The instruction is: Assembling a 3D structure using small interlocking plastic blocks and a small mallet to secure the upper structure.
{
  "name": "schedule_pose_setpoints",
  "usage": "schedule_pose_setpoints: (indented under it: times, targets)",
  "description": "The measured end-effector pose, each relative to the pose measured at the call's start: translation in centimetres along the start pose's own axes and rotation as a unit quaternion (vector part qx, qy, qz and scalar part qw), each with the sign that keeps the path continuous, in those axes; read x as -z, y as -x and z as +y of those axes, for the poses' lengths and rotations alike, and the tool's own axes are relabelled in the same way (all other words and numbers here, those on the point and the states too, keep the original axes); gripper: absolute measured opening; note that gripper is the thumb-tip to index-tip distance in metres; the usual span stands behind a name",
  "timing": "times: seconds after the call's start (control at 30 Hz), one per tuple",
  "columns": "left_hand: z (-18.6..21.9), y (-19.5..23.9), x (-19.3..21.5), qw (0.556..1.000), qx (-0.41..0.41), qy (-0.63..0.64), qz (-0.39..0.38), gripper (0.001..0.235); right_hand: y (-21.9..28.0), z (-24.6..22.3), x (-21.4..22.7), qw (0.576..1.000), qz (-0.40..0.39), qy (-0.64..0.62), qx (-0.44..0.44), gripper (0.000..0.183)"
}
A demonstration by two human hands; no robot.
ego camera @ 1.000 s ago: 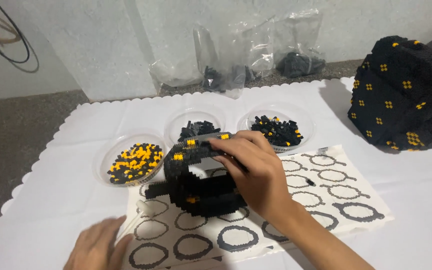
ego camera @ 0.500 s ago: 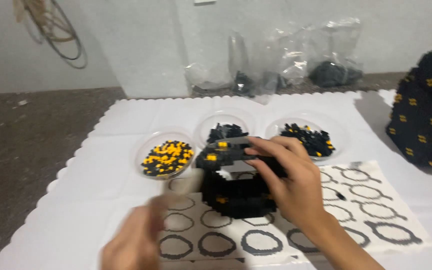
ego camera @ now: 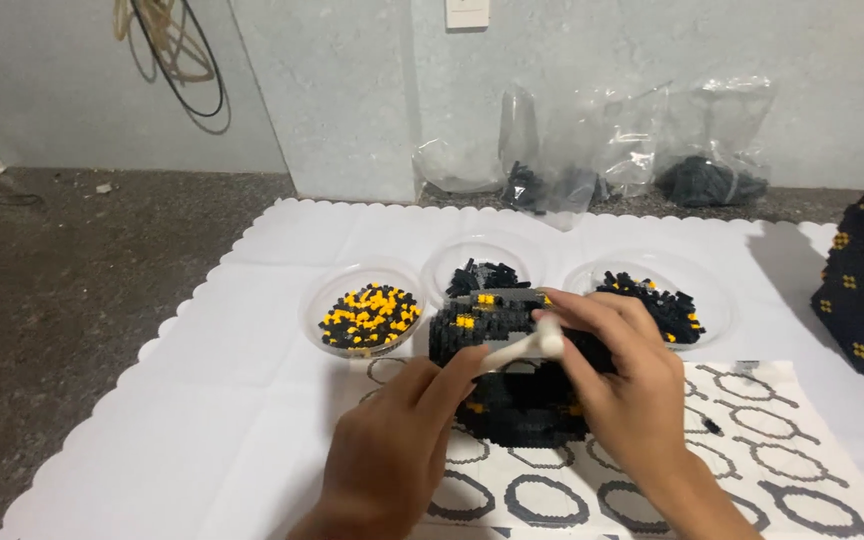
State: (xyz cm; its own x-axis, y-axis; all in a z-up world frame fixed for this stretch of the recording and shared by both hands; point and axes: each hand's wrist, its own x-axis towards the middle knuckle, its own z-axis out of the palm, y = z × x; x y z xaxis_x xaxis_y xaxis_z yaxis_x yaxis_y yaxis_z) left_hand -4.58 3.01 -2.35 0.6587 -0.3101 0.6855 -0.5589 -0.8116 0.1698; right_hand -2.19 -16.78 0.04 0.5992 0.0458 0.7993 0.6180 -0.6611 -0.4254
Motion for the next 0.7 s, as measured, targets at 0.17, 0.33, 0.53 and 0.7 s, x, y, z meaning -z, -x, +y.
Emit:
schedule_pose_setpoints:
  times: [0.17,0.33,0.53,0.7]
  targets:
    - [-0.5,-0.1,-0.7,0.999,-0.043,-0.018,0.012,0.045,-0.3,-0.2,0.1,1.000,-0.002,-0.010,0.021,0.029]
    - [-0.3,0.1,0.6,0.994,-0.054,0.076,0.049,0.042,0.0,0.0,0.2,1.000,-0.012,-0.023,-0.012,0.029]
    - [-0.8,0.1,0.0,0.996,-0.065,0.011,0.058,0.041,-0.3,0.1,0.2,0.999,-0.036,-0.012,0.011,0.035]
    - [-0.5,-0.2,0.9,0.994,-0.066,0.012,0.091,0.034,0.0,0.7,0.2,0.999,-0.051,0.004,-0.017,0.037]
